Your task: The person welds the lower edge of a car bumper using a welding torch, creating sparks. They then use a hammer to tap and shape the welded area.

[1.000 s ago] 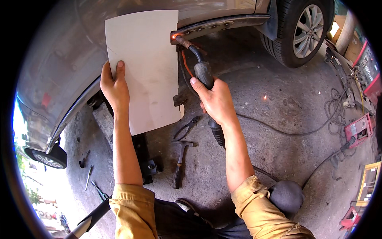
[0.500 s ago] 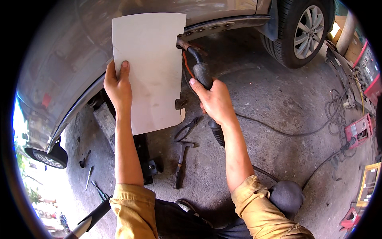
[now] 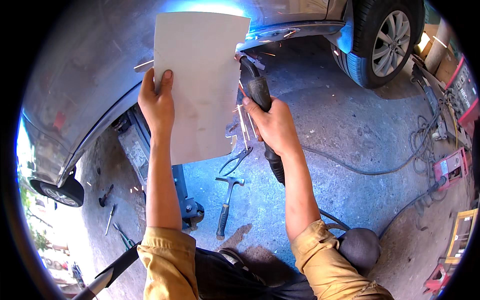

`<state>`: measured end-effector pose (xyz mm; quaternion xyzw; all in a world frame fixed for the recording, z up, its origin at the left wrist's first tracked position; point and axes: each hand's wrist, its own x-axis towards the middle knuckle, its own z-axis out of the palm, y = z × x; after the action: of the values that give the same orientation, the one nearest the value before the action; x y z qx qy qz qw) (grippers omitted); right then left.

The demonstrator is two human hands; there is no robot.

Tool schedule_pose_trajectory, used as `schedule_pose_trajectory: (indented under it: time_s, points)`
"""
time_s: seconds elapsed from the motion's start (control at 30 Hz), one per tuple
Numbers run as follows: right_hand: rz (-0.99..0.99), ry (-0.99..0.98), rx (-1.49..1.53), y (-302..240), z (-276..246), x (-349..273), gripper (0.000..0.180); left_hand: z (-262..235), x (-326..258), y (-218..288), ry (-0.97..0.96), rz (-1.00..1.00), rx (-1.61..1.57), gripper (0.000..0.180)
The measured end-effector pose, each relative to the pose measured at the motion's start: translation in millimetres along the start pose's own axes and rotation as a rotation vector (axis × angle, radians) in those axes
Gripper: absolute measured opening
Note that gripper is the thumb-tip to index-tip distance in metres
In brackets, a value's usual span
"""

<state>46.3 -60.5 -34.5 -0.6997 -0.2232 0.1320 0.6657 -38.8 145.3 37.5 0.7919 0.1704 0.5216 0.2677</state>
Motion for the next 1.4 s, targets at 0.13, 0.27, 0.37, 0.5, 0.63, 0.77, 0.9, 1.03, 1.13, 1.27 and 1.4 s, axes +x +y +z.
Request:
schedule_pose_trajectory:
  time_s: [0.13, 0.27, 0.37, 0.5, 0.63, 0.77, 0.9, 1.03, 1.13, 1.27, 1.4]
  points:
    - [-0.046, 0.062, 0.042, 7.1, 0.4, -0.6, 0.042, 0.5, 0.3, 3.6, -0.019, -0.011, -0.047, 0.033]
    - [-0.029, 0.053, 0.024, 6.7, -2.4, 0.9, 0.041, -4.8, 4.1, -1.7, 0.090, -0.007, -0.026, 0.032]
    - [0.006, 0.034, 0.009, 6.3, -5.0, -1.6, 0.041, -14.1, 8.6, -10.8, 0.119, -0.078, -0.055, 0.033]
    - [-0.016, 0.035, 0.034, 8.3, -7.1, -0.5, 0.041, -19.7, 10.4, -17.0, 0.120, -0.077, -0.019, 0.035]
    - [-0.005, 0.029, 0.029, 4.7, -5.8, -1.6, 0.041, -17.0, 10.4, -19.5, 0.119, -0.042, -0.026, 0.037]
    - [-0.027, 0.055, 0.019, 7.4, -3.8, -0.8, 0.040, -11.2, 8.1, -16.9, 0.082, -0.018, -0.037, 0.038]
    - [-0.002, 0.050, 0.015, 5.9, -4.9, -0.9, 0.041, -7.6, 5.3, -9.5, 0.101, -0.005, 0.004, 0.038]
    - [0.039, 0.029, 0.015, 2.8, -6.4, -1.5, 0.042, -10.6, 7.4, -13.0, 0.101, -0.100, -0.033, 0.037]
    - [0.020, 0.035, 0.018, 3.2, -6.2, -0.3, 0.042, -9.8, 6.6, -14.4, 0.076, -0.056, -0.044, 0.037]
    - [-0.004, 0.046, 0.014, 4.4, -4.3, 0.8, 0.042, -6.6, 4.7, -9.6, 0.042, -0.044, -0.027, 0.038]
    - [0.002, 0.044, -0.004, 4.0, -3.3, 1.6, 0.043, -4.6, 5.0, -11.9, 0.017, -0.020, -0.003, 0.035]
